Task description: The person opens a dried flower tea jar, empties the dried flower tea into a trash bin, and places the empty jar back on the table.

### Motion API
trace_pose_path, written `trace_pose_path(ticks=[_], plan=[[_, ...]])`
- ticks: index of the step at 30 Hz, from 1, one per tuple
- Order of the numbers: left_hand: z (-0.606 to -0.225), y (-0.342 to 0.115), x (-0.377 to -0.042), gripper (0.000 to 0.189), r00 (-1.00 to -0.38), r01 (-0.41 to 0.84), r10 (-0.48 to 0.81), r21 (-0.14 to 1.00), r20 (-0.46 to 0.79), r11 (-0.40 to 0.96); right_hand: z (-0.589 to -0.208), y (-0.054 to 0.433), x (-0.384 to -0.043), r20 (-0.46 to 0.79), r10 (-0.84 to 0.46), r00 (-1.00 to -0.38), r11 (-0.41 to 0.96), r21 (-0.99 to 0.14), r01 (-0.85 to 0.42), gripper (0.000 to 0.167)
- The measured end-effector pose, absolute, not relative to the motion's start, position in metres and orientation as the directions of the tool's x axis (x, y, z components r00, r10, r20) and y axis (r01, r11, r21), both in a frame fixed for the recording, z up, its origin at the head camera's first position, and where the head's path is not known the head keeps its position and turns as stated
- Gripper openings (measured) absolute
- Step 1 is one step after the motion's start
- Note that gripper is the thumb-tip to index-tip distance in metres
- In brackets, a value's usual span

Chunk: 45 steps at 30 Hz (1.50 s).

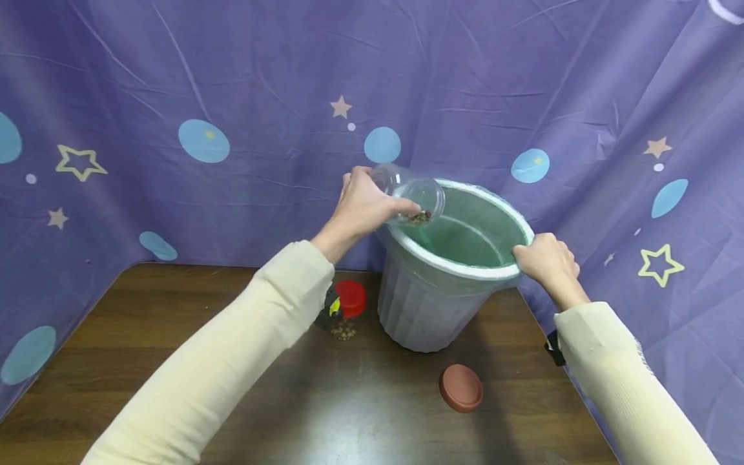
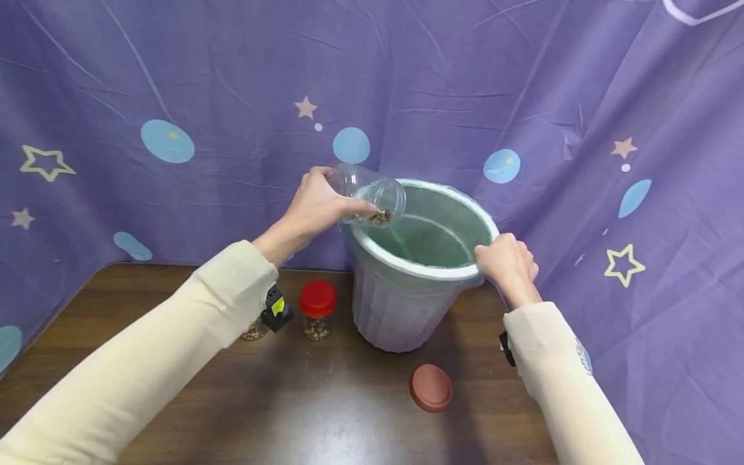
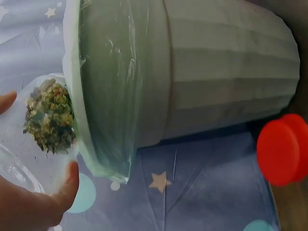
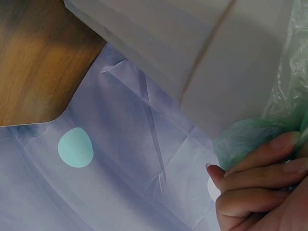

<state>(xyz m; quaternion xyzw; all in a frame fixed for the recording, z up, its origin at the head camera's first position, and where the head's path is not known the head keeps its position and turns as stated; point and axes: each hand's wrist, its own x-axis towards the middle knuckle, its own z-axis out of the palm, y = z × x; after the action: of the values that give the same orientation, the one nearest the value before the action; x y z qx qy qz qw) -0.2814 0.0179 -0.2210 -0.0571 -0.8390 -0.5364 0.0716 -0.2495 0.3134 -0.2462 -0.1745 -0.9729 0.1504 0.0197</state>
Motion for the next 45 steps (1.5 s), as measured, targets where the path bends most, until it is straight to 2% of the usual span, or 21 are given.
trace_pose_path(ticks=[4,8,14,17,20,23,27,31,37,45], plan=[[-0.222,0.02,-0.281,0.104,-0.992,0.077,-0.066,0.929,0.108,0.363,-0.246,0.314,-0.25,-0.017,0.346,-0.938,0.894,-0.297,0.335,0.039],[-0.222,0.024,-0.281,0.105,-0.995,-0.006,-0.099,0.972,0.018,0.235,-0.246,0.315,-0.25,-0.017,0.344,-0.939,0.897,-0.291,0.334,0.04],[-0.223,0.027,-0.282,0.101,-0.997,-0.017,-0.075,0.996,-0.01,0.089,-0.247,0.315,-0.251,-0.01,0.337,-0.941,0.899,-0.293,0.325,0.041],[-0.224,0.029,-0.282,0.097,-0.996,0.002,-0.086,0.997,0.009,0.082,-0.247,0.315,-0.251,-0.01,0.333,-0.943,0.901,-0.293,0.321,0.041],[-0.227,0.032,-0.282,0.08,-0.994,0.043,-0.096,0.996,0.05,0.074,-0.247,0.314,-0.251,-0.014,0.331,-0.943,0.901,-0.291,0.321,0.041],[-0.23,0.035,-0.283,0.073,-0.989,0.075,-0.121,0.995,0.083,0.066,-0.246,0.314,-0.251,-0.019,0.333,-0.943,0.901,-0.289,0.324,0.041],[-0.231,0.039,-0.283,0.084,-0.982,0.118,-0.144,0.992,0.124,0.05,-0.246,0.315,-0.251,-0.02,0.336,-0.942,0.901,-0.286,0.327,0.041],[-0.229,0.043,-0.283,0.085,-0.98,0.142,-0.134,0.988,0.15,0.063,-0.247,0.316,-0.25,-0.021,0.338,-0.941,0.899,-0.289,0.329,0.04],[-0.228,0.049,-0.28,0.099,-0.987,0.076,-0.129,0.983,0.098,0.166,-0.248,0.317,-0.25,-0.024,0.338,-0.941,0.899,-0.288,0.331,0.04],[-0.23,0.053,-0.279,0.097,-0.979,0.148,-0.11,0.972,0.17,0.185,-0.247,0.316,-0.251,-0.016,0.331,-0.944,0.904,-0.284,0.321,0.037]])
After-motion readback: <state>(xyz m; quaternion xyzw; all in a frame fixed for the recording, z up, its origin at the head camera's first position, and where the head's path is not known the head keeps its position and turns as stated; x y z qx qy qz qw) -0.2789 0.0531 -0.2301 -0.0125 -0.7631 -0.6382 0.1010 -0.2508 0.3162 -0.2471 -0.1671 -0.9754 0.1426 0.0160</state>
